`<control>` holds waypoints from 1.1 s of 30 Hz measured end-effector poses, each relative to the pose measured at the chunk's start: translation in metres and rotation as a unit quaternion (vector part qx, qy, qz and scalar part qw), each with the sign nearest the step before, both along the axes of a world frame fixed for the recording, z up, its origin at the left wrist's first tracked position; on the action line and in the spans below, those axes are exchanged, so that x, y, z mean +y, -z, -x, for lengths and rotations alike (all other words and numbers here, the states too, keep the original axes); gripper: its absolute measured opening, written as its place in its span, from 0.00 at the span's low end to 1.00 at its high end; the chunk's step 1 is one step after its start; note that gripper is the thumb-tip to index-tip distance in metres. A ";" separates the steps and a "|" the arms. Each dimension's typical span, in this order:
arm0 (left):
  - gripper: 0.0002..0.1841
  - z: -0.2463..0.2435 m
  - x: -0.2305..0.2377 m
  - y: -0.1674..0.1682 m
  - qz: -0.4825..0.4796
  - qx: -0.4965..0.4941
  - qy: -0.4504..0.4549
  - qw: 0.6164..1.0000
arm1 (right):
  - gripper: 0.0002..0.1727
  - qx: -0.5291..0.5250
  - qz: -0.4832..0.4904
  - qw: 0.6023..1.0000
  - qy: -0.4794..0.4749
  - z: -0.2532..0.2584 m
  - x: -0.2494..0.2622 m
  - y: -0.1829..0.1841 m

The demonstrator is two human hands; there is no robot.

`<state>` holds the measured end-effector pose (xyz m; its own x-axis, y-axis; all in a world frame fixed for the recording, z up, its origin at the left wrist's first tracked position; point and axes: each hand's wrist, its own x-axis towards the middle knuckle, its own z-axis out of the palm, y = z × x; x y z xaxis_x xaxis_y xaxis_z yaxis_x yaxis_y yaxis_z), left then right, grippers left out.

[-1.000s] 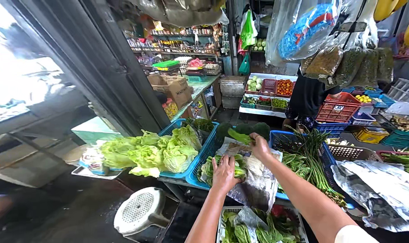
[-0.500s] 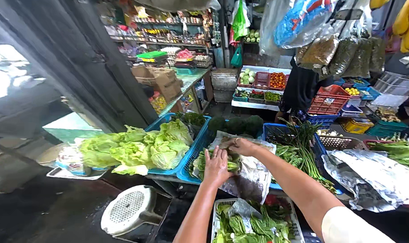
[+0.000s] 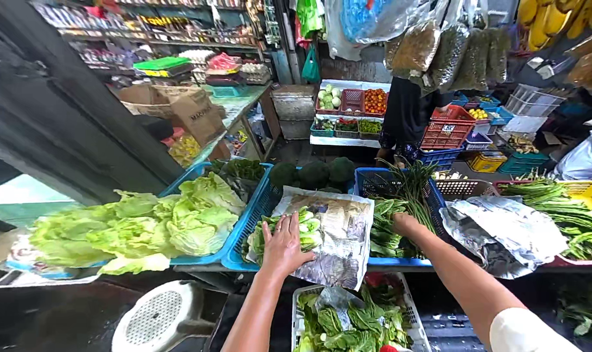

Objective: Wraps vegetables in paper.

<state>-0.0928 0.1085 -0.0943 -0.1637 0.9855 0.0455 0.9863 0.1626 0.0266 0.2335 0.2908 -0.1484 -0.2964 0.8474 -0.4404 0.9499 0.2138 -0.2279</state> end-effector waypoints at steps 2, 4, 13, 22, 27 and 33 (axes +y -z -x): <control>0.75 0.000 -0.001 -0.005 0.020 -0.002 -0.004 1.000 | 0.30 0.011 -0.024 0.999 0.031 0.002 -0.007 0.016; 0.74 -0.001 -0.001 -0.009 0.045 -0.004 -0.013 0.999 | 0.32 0.011 -0.037 0.998 0.041 0.005 -0.011 0.026; 0.65 -0.005 0.000 -0.008 0.036 -0.007 -0.035 0.999 | 0.29 0.146 -0.053 0.974 0.164 -0.010 0.013 -0.025; 0.64 -0.008 -0.002 -0.005 0.003 -0.035 -0.043 0.998 | 0.26 0.561 -0.006 0.827 0.033 0.110 -0.019 -0.109; 0.56 -0.009 -0.006 -0.007 -0.001 -0.024 -0.032 0.999 | 0.24 0.577 0.029 0.814 -0.060 0.201 -0.057 -0.090; 0.49 -0.013 -0.008 -0.007 -0.008 -0.002 -0.027 1.000 | 0.22 0.484 0.051 0.871 -0.063 0.237 -0.061 -0.071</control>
